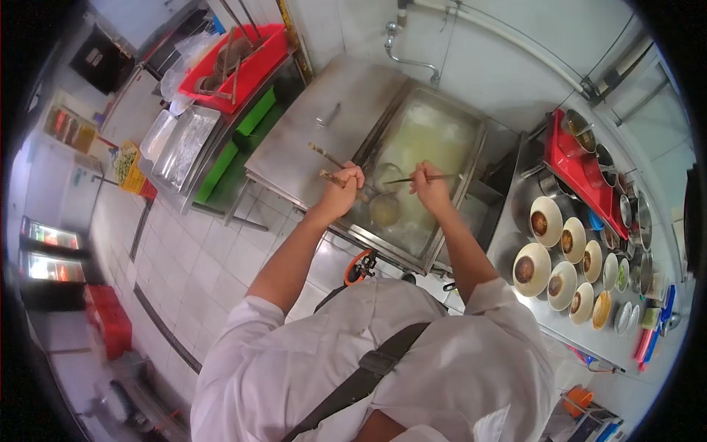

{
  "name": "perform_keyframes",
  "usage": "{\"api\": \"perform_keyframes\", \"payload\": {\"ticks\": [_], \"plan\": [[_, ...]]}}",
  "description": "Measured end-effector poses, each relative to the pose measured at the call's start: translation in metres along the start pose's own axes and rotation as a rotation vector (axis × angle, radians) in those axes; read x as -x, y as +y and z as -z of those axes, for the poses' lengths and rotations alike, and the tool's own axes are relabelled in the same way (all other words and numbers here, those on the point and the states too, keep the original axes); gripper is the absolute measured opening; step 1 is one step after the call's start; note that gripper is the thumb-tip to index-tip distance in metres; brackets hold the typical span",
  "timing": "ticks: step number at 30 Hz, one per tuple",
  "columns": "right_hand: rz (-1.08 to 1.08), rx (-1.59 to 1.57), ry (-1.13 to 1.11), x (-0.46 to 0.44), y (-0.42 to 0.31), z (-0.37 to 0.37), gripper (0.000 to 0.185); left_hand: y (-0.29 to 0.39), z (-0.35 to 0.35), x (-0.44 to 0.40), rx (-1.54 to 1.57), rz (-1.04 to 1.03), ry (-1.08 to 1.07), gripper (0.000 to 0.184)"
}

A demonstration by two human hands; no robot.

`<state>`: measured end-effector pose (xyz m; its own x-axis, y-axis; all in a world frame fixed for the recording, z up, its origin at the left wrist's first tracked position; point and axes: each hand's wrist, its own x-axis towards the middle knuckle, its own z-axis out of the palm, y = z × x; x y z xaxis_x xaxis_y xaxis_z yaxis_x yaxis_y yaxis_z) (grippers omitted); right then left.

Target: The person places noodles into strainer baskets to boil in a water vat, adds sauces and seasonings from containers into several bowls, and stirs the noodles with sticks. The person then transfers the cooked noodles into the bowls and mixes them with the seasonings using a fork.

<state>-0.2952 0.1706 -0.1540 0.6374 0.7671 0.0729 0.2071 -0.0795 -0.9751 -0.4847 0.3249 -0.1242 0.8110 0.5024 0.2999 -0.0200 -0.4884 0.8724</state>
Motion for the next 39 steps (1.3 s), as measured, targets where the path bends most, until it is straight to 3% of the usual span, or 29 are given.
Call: {"api": "perform_keyframes", "payload": {"ticks": [2, 4, 5, 7, 11, 14, 16, 17, 19, 20, 22, 23, 25, 29, 31, 34, 37, 39], "plan": [[-0.042, 0.077, -0.082, -0.003, 0.024, 0.0, 0.021, 0.001, -0.002, 0.003, 0.02, -0.012, -0.008, 0.019], [0.304, 0.579, -0.218, -0.008, 0.024, 0.0, 0.023, 0.004, -0.001, 0.003, -0.045, -0.016, -0.04, 0.019], [0.311, 0.576, -0.213, -0.014, 0.018, 0.0, 0.023, 0.002, 0.0, 0.001, -0.051, -0.022, -0.04, 0.019], [-0.075, 0.316, -0.199, -0.012, 0.009, 0.007, 0.025, -0.003, -0.005, 0.003, -0.027, -0.074, -0.067, 0.019], [-0.04, 0.119, -0.07, -0.013, 0.054, -0.028, 0.026, 0.033, -0.01, -0.004, -0.005, 0.048, -0.13, 0.019], [-0.017, 0.12, -0.249, -0.006, 0.066, -0.029, 0.029, 0.04, -0.015, -0.007, -0.098, -0.013, -0.208, 0.018], [0.205, 0.425, -0.033, 0.004, 0.066, -0.004, 0.022, 0.044, -0.02, -0.005, -0.069, -0.059, -0.202, 0.017], [0.204, 0.43, -0.033, 0.013, 0.055, 0.0, 0.022, 0.044, -0.022, -0.006, -0.063, -0.06, -0.202, 0.017], [-0.105, 0.133, -0.307, 0.029, 0.036, 0.002, 0.018, 0.046, -0.024, -0.005, -0.069, -0.083, -0.23, 0.015], [-0.108, 0.134, -0.303, 0.028, 0.042, -0.004, 0.018, 0.044, -0.028, -0.004, -0.065, -0.084, -0.233, 0.015], [0.016, 0.232, -0.01, 0.012, 0.054, -0.022, 0.016, 0.041, -0.033, -0.006, -0.124, -0.149, -0.226, 0.013], [0.017, 0.233, -0.008, 0.008, 0.055, -0.028, 0.016, 0.043, -0.033, -0.007, -0.124, -0.151, -0.226, 0.013], [0.326, 0.242, -0.086, 0.007, 0.055, -0.036, 0.017, 0.045, -0.034, -0.007, -0.108, -0.158, -0.263, 0.012], [0.192, 0.249, -0.081, 0.014, 0.043, -0.009, 0.016, 0.047, -0.034, -0.009, -0.111, -0.195, -0.232, 0.012], [0.115, 0.378, -0.102, 0.014, 0.038, 0.003, 0.014, 0.048, -0.034, -0.006, -0.067, -0.08, -0.244, 0.012], [0.2, 0.28, 0.021, 0.01, 0.042, -0.019, 0.015, 0.051, -0.037, -0.007, -0.089, -0.154, -0.233, 0.012], [0.366, 0.306, -0.079, 0.007, 0.056, -0.035, 0.019, 0.057, -0.036, -0.012, -0.122, -0.166, -0.275, 0.012], [0.255, 0.327, -0.076, 0.009, 0.051, -0.02, 0.021, 0.049, -0.038, -0.014, -0.134, -0.162, -0.247, 0.012]]}}
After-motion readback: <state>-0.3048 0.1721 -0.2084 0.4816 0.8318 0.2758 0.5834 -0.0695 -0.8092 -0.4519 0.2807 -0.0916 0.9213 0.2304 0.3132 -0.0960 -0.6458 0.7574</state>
